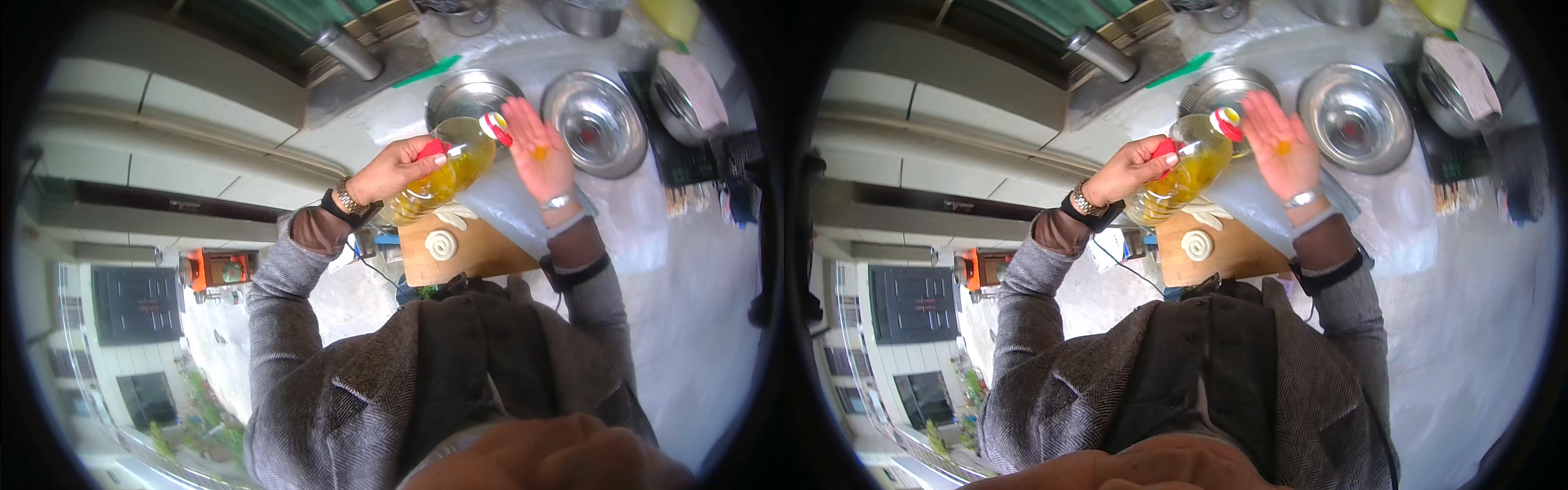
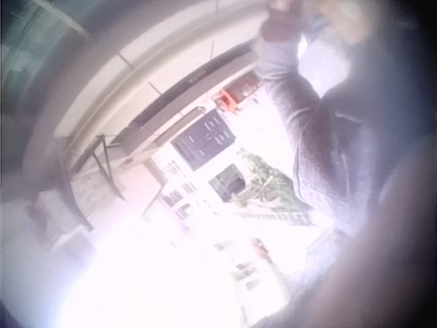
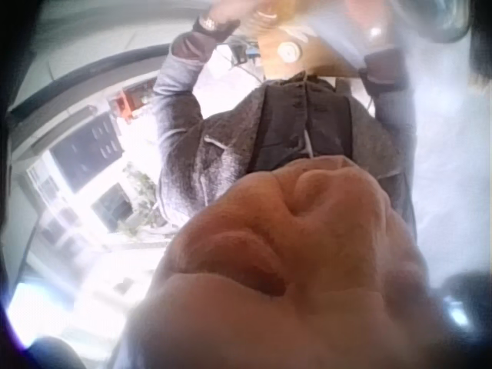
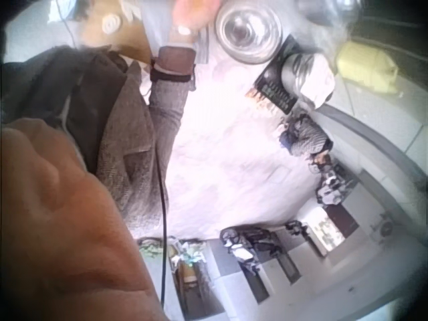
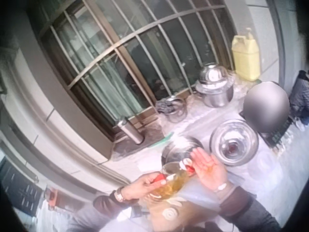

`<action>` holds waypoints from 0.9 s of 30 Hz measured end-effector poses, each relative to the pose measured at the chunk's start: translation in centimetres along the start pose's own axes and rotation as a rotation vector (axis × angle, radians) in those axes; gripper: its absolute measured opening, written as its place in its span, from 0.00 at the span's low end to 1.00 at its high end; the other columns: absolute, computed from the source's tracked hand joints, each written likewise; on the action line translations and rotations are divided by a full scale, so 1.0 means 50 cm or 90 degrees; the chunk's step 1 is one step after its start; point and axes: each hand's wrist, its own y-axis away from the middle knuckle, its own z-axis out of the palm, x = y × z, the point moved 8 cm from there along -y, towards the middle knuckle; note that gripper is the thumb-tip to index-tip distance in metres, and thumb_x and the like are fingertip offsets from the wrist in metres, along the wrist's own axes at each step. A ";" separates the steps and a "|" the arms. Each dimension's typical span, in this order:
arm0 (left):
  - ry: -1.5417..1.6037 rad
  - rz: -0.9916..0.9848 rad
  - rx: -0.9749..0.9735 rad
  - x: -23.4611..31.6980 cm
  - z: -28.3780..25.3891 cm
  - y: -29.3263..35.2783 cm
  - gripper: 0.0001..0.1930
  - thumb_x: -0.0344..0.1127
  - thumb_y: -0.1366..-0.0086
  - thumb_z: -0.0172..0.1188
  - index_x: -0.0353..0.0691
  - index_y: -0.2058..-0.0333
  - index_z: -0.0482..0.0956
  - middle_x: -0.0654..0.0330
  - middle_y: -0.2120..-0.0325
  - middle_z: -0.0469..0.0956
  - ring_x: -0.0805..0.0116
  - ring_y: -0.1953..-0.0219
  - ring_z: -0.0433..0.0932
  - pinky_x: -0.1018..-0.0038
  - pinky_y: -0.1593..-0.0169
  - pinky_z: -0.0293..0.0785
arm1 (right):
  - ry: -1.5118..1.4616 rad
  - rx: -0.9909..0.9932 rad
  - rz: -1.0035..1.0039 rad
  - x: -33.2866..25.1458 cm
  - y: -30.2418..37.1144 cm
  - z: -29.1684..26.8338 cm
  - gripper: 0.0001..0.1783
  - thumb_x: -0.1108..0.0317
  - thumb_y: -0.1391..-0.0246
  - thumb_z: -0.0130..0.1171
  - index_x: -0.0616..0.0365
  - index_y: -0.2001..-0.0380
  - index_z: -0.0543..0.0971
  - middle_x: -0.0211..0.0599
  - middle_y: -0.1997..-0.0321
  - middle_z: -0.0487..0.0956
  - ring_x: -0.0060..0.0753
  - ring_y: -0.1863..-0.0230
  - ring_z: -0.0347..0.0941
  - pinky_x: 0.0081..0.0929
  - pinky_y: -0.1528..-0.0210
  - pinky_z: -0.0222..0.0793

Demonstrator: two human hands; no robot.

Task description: The person rolls small pieces of dough between their palms to form long, thin strands on a wooden cutting board. They then coil one strand into a spiral and place it on the board. The person pours oil from a bottle into a metal bowl and rubs the oil around the bowl's interior before returning to roll more dough strands.

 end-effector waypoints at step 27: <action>0.417 0.408 0.663 -0.050 -0.776 0.008 0.03 0.30 0.40 0.56 0.46 0.69 0.71 0.68 0.78 0.68 0.74 0.76 0.67 0.76 0.71 0.64 | 0.126 0.129 -0.064 -0.406 0.047 -0.230 0.24 0.50 0.32 0.50 0.50 0.81 0.69 0.20 0.83 0.65 0.14 0.86 0.57 0.12 0.87 0.56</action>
